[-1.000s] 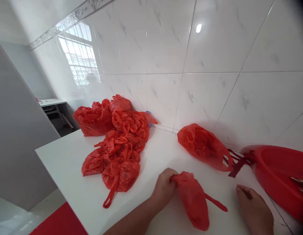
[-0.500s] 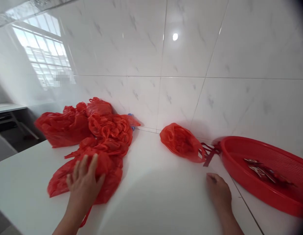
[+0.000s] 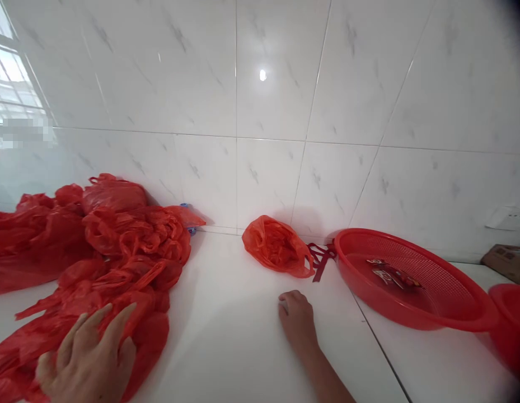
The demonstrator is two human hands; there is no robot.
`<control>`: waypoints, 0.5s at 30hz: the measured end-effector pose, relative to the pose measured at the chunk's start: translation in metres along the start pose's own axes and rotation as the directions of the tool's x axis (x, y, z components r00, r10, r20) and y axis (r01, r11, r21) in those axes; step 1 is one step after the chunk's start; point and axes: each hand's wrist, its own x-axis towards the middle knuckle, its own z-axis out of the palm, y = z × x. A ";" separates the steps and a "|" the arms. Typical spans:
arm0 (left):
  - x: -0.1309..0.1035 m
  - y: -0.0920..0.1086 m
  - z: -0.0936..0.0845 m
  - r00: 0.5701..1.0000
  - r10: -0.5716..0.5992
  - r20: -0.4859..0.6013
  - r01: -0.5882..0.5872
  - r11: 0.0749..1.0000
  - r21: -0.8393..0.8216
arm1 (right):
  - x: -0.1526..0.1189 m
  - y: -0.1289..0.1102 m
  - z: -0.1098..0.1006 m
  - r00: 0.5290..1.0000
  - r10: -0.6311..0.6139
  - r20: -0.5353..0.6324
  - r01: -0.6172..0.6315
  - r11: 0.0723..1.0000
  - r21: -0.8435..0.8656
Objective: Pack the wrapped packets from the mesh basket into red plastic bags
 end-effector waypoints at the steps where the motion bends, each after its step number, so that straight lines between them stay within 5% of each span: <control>1: -0.005 0.011 0.004 0.994 0.097 -0.047 -0.100 0.993 -0.059 | 0.001 -0.004 0.005 1.000 -0.003 -0.005 0.003 1.000 -0.010; 3: -0.020 0.040 0.020 0.947 0.321 0.010 -0.314 0.933 -0.178 | 0.004 -0.011 0.014 0.999 -0.015 -0.039 0.014 0.999 -0.040; 5: -0.041 0.072 0.043 0.899 0.411 0.151 -0.359 0.890 -0.280 | 0.009 -0.016 0.021 0.995 -0.038 -0.087 0.031 0.997 -0.077; 7: -0.059 0.103 0.067 0.781 0.493 0.383 -0.391 0.865 -0.314 | 0.016 -0.019 0.026 0.988 -0.062 -0.140 0.047 0.992 -0.114; 8: -0.065 0.117 0.078 0.679 0.538 0.500 -0.426 0.843 -0.329 | 0.020 -0.020 0.028 0.984 -0.076 -0.162 0.055 0.990 -0.130; 10: -0.070 0.143 0.095 0.523 0.591 0.615 -0.460 0.803 -0.380 | 0.029 -0.021 0.031 0.975 -0.099 -0.199 0.068 0.986 -0.153; 11: -0.070 0.155 0.100 0.480 0.602 0.638 -0.461 0.792 -0.400 | 0.033 -0.022 0.032 0.971 -0.107 -0.213 0.073 0.984 -0.162; 13: -0.064 0.175 0.108 0.457 0.587 0.668 -0.440 0.802 -0.404 | 0.043 -0.021 0.035 0.965 -0.115 -0.234 0.076 0.983 -0.168; 15: -0.057 0.190 0.113 0.480 0.550 0.684 -0.409 0.830 -0.380 | 0.054 -0.021 0.038 0.960 -0.119 -0.253 0.081 0.984 -0.157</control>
